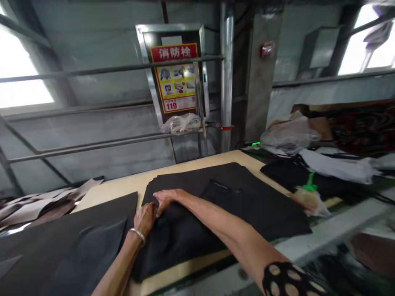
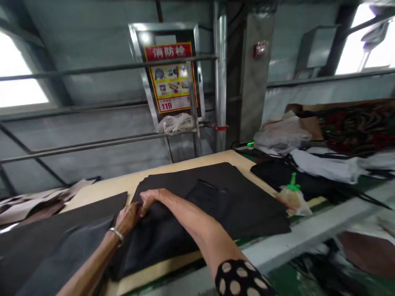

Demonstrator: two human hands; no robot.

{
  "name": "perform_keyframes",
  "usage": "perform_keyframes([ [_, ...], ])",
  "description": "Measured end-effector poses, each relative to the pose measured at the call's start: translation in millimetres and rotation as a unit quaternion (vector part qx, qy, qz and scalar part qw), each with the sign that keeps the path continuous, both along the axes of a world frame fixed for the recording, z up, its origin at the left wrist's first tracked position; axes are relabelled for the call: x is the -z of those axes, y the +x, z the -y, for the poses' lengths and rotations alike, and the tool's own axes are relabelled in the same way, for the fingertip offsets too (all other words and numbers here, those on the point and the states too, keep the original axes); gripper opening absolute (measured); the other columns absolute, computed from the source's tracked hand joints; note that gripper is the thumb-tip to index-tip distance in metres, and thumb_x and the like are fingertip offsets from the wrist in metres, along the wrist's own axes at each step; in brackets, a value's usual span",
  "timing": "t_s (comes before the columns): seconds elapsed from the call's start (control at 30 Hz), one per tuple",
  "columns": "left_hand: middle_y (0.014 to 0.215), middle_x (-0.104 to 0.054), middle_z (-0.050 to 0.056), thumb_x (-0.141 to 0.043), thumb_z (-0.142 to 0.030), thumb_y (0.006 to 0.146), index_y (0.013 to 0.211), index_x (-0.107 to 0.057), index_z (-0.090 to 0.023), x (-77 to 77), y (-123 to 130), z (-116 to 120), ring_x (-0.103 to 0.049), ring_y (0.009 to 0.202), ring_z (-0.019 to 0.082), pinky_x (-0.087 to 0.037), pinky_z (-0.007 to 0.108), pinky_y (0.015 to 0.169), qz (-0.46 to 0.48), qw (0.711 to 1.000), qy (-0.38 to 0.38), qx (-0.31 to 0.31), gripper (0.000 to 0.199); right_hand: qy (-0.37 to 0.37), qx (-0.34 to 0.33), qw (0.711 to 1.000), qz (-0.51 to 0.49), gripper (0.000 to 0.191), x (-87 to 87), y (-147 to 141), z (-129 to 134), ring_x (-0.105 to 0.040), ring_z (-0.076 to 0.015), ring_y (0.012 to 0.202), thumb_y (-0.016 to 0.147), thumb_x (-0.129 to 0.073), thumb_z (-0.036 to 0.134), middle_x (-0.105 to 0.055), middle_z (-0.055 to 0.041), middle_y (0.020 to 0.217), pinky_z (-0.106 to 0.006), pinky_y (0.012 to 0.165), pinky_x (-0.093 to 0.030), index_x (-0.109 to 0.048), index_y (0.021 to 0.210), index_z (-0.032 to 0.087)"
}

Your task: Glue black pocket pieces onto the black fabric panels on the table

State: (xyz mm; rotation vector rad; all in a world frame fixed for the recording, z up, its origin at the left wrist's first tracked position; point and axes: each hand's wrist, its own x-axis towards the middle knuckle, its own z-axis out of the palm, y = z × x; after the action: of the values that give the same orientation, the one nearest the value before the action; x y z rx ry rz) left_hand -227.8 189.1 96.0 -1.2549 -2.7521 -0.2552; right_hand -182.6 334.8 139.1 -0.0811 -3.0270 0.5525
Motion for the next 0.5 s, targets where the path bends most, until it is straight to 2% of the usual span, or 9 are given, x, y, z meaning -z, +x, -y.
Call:
perform_keyframes([
  [0.07, 0.117, -0.068, 0.012, -0.046, -0.026, 0.097, 0.115, -0.062, -0.018, 2.6, -1, -5, -0.064, 0.111, 0.024, -0.047, 0.029, 0.084, -0.028, 1.000, -0.008, 0.011, 0.025, 0.037, 0.064, 0.997, 0.009, 0.061, -8.6, 23, -26, -0.060, -0.0206, 0.116, 0.073, -0.081, 0.039, -0.064, -0.0029, 0.127, -0.025, 0.096, -0.049, -0.062, 0.129, 0.023],
  [0.1, 0.118, -0.067, 0.013, -0.048, -0.028, 0.097, 0.116, -0.062, -0.018, 4.5, 0, -7, -0.063, 0.112, 0.025, -0.048, 0.029, 0.087, -0.039, 0.999, -0.010, 0.017, 0.026, 0.055, 0.109, 0.993, 0.004, 0.062, -12.5, 39, -42, -0.055, -0.0210, 0.123, 0.077, -0.078, 0.038, -0.060, -0.0051, 0.134, -0.027, 0.101, -0.046, -0.058, 0.134, 0.022],
  [0.13, 0.117, -0.067, 0.013, -0.048, -0.030, 0.096, 0.115, -0.062, -0.017, 6.5, 0, -10, -0.063, 0.111, 0.026, -0.048, 0.030, 0.088, -0.044, 0.999, -0.013, 0.021, 0.027, 0.067, 0.153, 0.986, 0.000, 0.055, -15.9, 56, -60, -0.051, -0.0233, 0.129, 0.083, -0.071, 0.036, -0.056, -0.0088, 0.138, -0.031, 0.104, -0.044, -0.057, 0.134, 0.020],
  [0.2, 0.112, -0.068, 0.014, -0.047, -0.033, 0.096, 0.114, -0.063, -0.016, 10.5, 0, -15, -0.064, 0.107, 0.027, -0.049, 0.032, 0.088, -0.044, 0.999, -0.018, 0.024, 0.029, 0.080, 0.240, 0.967, 0.007, 0.038, -20.8, 93, -99, -0.049, -0.0304, 0.130, 0.090, -0.060, 0.029, -0.056, -0.0177, 0.136, -0.042, 0.102, -0.045, -0.063, 0.124, 0.013],
  [0.27, 0.112, -0.066, 0.017, -0.044, -0.034, 0.098, 0.118, -0.061, -0.013, 13.9, 2, -20, -0.064, 0.104, 0.028, -0.049, 0.034, 0.087, -0.048, 0.998, -0.024, 0.018, 0.034, 0.076, 0.307, 0.948, 0.028, 0.032, -22.1, 125, -135, -0.055, -0.0324, 0.122, 0.090, -0.058, 0.028, -0.060, -0.0213, 0.128, -0.043, 0.094, -0.048, -0.067, 0.115, 0.010],
  [0.37, 0.112, -0.064, 0.018, -0.039, -0.036, 0.100, 0.125, -0.057, -0.011, 17.5, 4, -25, -0.064, 0.098, 0.027, -0.049, 0.036, 0.086, -0.063, 0.997, -0.041, 0.008, 0.040, 0.046, 0.335, 0.939, 0.060, 0.024, -15.9, 154, -172, -0.065, -0.0255, 0.099, 0.088, -0.061, 0.030, -0.070, -0.0159, 0.104, -0.031, 0.080, -0.050, -0.073, 0.095, 0.011],
  [0.5, 0.112, -0.062, 0.017, -0.039, -0.036, 0.100, 0.124, -0.058, -0.014, 21.4, 5, -25, -0.062, 0.097, 0.027, -0.048, 0.037, 0.086, -0.073, 0.997, -0.034, 0.011, 0.038, -0.002, 0.307, 0.949, 0.067, 0.017, -1.4, 156, -187, -0.061, -0.0130, 0.074, 0.086, -0.063, 0.026, -0.068, -0.0040, 0.079, -0.019, 0.062, -0.041, -0.073, 0.078, 0.015],
])
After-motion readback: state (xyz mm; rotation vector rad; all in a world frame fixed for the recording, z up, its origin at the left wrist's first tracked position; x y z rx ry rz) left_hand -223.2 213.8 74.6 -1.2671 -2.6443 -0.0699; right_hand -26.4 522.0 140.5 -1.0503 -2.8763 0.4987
